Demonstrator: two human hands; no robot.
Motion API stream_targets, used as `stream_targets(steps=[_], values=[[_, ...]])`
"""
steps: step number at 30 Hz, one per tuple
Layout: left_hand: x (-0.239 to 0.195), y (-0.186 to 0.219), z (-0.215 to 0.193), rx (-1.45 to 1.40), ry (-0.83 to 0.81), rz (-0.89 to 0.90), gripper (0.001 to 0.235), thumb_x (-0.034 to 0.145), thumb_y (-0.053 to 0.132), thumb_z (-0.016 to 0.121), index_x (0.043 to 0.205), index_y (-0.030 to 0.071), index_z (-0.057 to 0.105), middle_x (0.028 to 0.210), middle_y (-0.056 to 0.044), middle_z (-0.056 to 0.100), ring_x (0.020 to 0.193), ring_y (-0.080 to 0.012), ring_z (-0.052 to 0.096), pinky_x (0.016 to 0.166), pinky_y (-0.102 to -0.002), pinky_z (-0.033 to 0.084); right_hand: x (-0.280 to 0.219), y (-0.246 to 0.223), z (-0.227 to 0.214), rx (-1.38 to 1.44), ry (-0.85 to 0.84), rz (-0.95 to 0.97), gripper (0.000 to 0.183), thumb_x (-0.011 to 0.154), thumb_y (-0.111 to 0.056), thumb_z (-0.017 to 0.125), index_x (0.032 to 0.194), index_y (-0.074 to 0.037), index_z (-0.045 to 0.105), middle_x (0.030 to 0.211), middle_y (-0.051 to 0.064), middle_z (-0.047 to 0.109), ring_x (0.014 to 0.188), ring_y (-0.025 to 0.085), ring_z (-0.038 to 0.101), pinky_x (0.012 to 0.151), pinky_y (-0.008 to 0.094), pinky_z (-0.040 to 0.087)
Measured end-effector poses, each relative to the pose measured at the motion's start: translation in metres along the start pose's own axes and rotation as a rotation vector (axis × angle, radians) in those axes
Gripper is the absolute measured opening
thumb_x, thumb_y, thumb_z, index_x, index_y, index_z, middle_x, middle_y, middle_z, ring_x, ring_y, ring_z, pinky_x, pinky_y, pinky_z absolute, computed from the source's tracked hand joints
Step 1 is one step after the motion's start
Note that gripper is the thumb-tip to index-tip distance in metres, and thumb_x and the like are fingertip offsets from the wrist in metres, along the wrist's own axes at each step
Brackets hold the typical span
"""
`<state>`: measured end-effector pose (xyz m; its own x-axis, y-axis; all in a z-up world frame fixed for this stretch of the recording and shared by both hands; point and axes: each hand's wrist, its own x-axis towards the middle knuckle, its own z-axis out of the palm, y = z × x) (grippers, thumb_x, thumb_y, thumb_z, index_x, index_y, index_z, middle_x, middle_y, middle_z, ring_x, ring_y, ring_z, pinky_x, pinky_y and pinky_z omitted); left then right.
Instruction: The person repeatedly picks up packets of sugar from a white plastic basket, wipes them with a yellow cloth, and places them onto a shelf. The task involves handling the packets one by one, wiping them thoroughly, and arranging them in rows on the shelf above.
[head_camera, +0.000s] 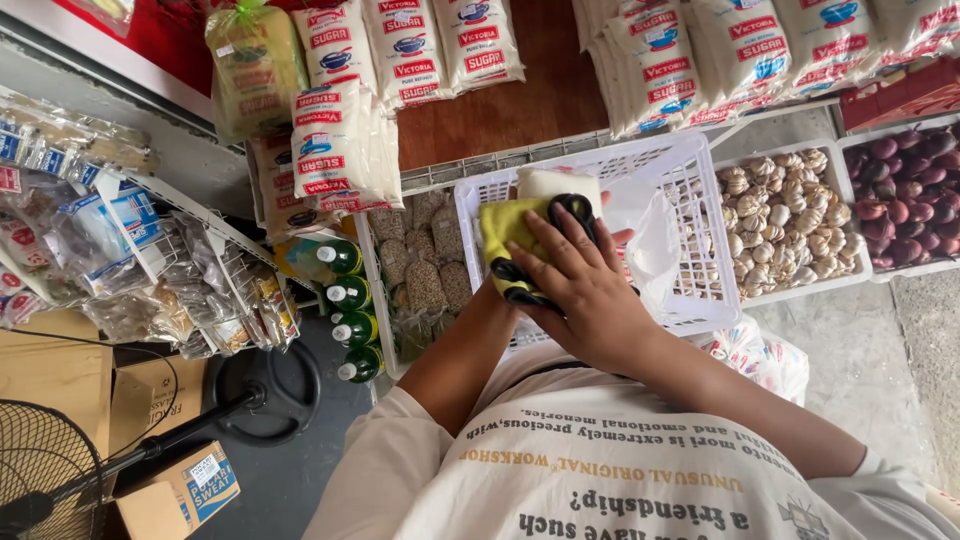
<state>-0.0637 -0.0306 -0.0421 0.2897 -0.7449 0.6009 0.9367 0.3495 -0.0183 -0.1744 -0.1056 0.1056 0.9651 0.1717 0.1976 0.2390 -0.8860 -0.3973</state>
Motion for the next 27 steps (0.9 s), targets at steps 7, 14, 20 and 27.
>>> stream_targets(steps=[7, 14, 20, 27], values=[[0.005, -0.018, 0.021, -0.131, 0.188, 0.066, 0.057, 0.116, 0.047, 0.027, 0.169, 0.025, 0.021, 0.176, -0.001, 0.03, 0.164, -0.0229, 0.027, 0.132, -0.065, 0.025, 0.021, 0.022, 0.0, -0.09, 0.027, -0.03, 0.057, 0.098, -0.04, 0.058, 0.15, -0.019, 0.053, 0.165, 0.011, 0.035, 0.157, 0.036, 0.025, 0.125, 0.059, 0.011], [-0.027, -0.002, 0.013, -0.028, 0.505, 0.127, 0.068, 0.111, 0.055, 0.039, 0.163, 0.014, 0.025, 0.164, -0.016, 0.033, 0.149, -0.0327, 0.036, 0.124, -0.05, 0.03, 0.038, 0.079, -0.004, 0.23, -0.004, 0.2, 0.049, 0.102, -0.035, 0.06, 0.144, -0.01, 0.056, 0.147, 0.015, 0.053, 0.137, 0.036, 0.048, 0.112, 0.048, 0.038], [-0.028, 0.007, 0.027, 0.125, 0.628, 0.051, 0.071, 0.107, 0.062, 0.039, 0.159, 0.014, 0.033, 0.155, -0.022, 0.043, 0.136, -0.0366, 0.048, 0.113, -0.052, 0.041, 0.023, 0.151, 0.047, 1.342, 0.015, 0.643, 0.042, 0.107, -0.031, 0.051, 0.135, -0.001, 0.058, 0.119, 0.011, 0.071, 0.106, 0.015, 0.067, 0.095, 0.031, 0.053], [-0.026, 0.02, 0.044, 0.336, 0.775, -0.012, 0.077, 0.103, 0.07, 0.039, 0.154, 0.013, 0.042, 0.143, -0.03, 0.055, 0.118, -0.0416, 0.062, 0.098, -0.056, 0.054, -0.014, 0.196, 0.156, 1.043, -0.045, 0.957, 0.039, 0.107, -0.033, 0.046, 0.129, -0.005, 0.062, 0.105, 0.015, 0.07, 0.089, 0.024, 0.063, 0.08, 0.039, 0.049]])
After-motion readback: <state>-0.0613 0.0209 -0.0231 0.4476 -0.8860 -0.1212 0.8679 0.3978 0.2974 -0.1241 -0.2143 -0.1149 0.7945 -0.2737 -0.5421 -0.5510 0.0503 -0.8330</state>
